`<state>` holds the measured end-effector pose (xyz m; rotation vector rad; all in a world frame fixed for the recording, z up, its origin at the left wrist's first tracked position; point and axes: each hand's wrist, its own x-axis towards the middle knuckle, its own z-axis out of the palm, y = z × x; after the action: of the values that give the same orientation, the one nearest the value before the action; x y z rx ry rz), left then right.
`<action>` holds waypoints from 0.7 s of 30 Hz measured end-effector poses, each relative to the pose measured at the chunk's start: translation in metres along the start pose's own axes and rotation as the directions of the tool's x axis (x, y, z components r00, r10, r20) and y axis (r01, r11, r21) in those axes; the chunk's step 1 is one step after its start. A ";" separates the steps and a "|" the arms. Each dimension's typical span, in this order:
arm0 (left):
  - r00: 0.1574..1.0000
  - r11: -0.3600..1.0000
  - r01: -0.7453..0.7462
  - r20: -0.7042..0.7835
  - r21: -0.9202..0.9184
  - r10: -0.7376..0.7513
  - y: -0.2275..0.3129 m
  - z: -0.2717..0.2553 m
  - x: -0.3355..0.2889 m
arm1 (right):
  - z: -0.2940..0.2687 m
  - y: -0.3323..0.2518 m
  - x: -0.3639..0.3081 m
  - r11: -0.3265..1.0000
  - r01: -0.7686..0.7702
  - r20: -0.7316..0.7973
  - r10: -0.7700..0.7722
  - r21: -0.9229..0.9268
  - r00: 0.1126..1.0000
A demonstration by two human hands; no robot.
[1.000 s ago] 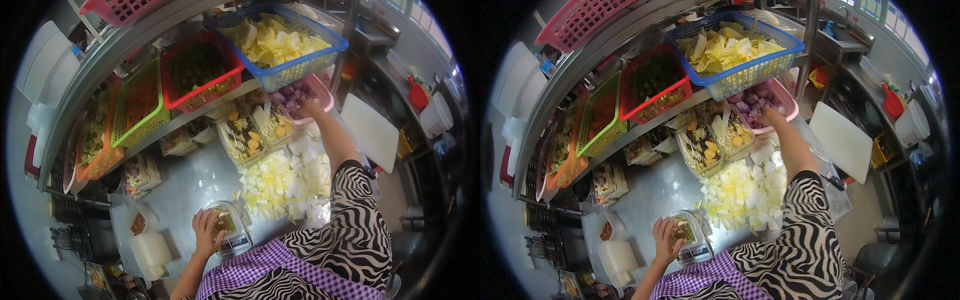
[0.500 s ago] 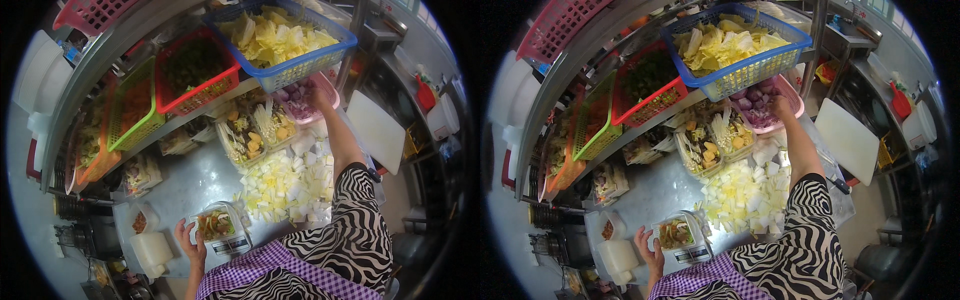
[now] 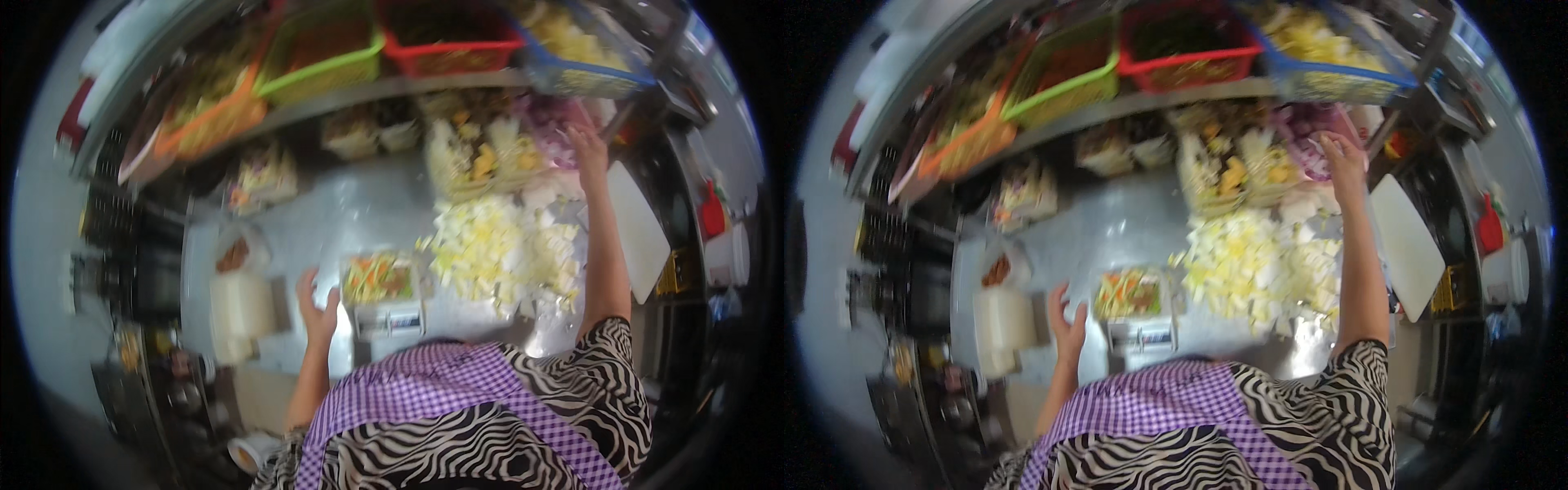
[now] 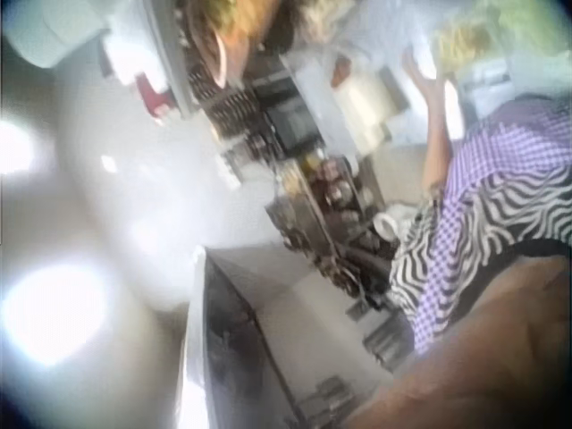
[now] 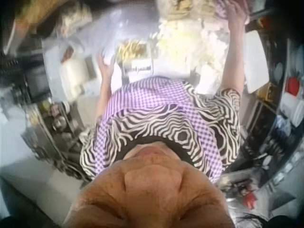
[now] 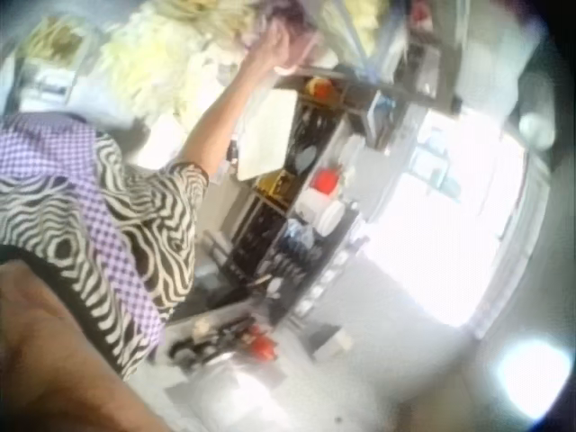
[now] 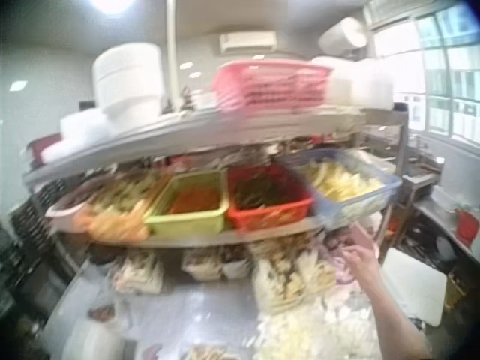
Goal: The person assembles salads by hand in a commercial kitchen. They place chopped vegetables and other ingredients into clear plastic containers on a digital scale, then hand the filled containers to a coworker. The process is repeated for multiple containers.
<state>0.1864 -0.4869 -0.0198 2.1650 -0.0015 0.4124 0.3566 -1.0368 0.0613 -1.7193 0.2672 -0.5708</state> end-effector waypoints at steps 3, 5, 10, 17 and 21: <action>0.986 0.992 -0.100 0.140 0.082 0.088 -0.018 -0.003 -0.002 | 0.078 -0.060 -0.086 0.983 0.073 0.345 -0.011 -0.169 0.938; 0.972 0.979 -0.181 0.171 0.095 0.163 -0.030 -0.002 -0.004 | 0.137 -0.068 -0.141 0.973 0.185 0.632 -0.060 -0.134 0.772; 0.927 0.957 -0.276 0.287 0.094 0.239 -0.041 0.021 0.010 | 0.257 -0.040 -0.222 0.793 0.607 0.920 -0.271 0.046 0.284; 0.925 0.968 -0.227 0.334 0.105 0.180 -0.054 0.045 0.011 | 0.275 -0.052 -0.239 0.858 0.493 0.960 0.003 -0.146 0.279; 0.927 0.972 -0.220 0.326 0.079 0.184 -0.045 0.031 0.014 | 0.252 -0.027 -0.232 0.881 0.458 0.842 -0.155 -0.118 0.517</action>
<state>0.2154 -0.4831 -0.0679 2.3318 -0.3935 0.1783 0.2837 -0.7064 0.0009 -2.1966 -0.6873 0.0991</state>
